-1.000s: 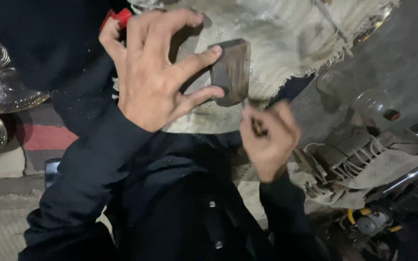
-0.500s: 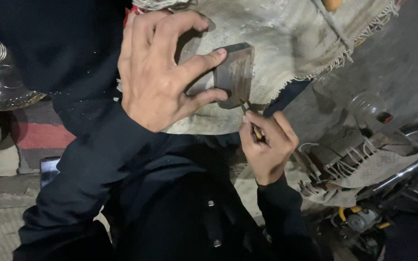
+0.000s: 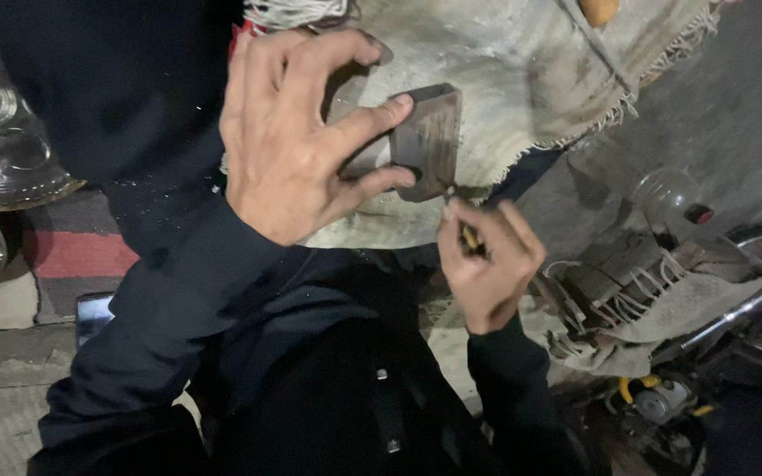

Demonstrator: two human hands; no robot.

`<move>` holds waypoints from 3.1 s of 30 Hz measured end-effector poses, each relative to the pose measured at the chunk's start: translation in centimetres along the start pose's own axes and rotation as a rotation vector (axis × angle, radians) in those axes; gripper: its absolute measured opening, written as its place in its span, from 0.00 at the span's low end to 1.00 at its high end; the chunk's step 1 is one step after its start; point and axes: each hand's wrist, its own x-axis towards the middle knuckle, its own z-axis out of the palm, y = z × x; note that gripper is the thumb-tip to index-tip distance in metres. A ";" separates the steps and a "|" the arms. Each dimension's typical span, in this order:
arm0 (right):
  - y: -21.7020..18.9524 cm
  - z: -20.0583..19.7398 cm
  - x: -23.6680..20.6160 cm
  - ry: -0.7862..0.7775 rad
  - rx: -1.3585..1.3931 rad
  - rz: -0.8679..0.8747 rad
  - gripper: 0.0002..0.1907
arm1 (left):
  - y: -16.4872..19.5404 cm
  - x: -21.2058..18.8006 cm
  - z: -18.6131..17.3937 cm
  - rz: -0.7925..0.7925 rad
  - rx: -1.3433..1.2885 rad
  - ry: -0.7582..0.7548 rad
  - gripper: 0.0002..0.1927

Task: The person sits on the floor and decorates brass plates. They hammer a punch against a large brass tray to chase a pattern, then hold a steel punch block and repeatedly tap and dress its tip with a small punch and hammer, repositioning the block between strikes.

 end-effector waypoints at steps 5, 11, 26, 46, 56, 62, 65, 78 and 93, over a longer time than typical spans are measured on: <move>0.5 0.2 1.7 -0.003 0.053 0.037 0.06 | -0.1 -0.1 -0.3 0.021 0.006 0.003 0.29; -0.9 -0.5 0.1 -0.028 -0.037 -0.016 0.06 | 0.1 0.0 -0.3 -0.010 -0.016 0.000 0.29; 0.6 -0.8 0.0 -0.041 -0.068 0.006 0.08 | -0.1 0.2 -0.1 -0.010 -0.025 0.005 0.29; 1.0 -0.2 2.4 -0.006 -0.062 0.122 0.06 | -0.2 0.0 -0.1 0.006 0.003 0.006 0.29; -0.1 -0.5 1.1 0.000 -0.070 -0.054 0.05 | -0.1 -0.1 -0.2 -0.006 -0.007 0.000 0.29; 0.8 -0.4 2.9 -0.019 0.012 0.025 0.06 | 0.2 0.1 -0.3 -0.010 -0.013 0.007 0.28; -0.2 -1.0 1.1 -0.049 -0.058 -0.028 0.06 | 0.2 0.2 -0.3 0.002 0.000 0.017 0.29; -0.5 -0.5 1.6 -0.041 -0.027 -0.040 0.06 | 0.2 -0.1 -0.2 -0.005 -0.002 0.023 0.28; -1.3 -0.6 0.6 -0.033 -0.087 -0.062 0.06 | 0.4 -0.1 -0.4 -0.015 0.000 0.027 0.28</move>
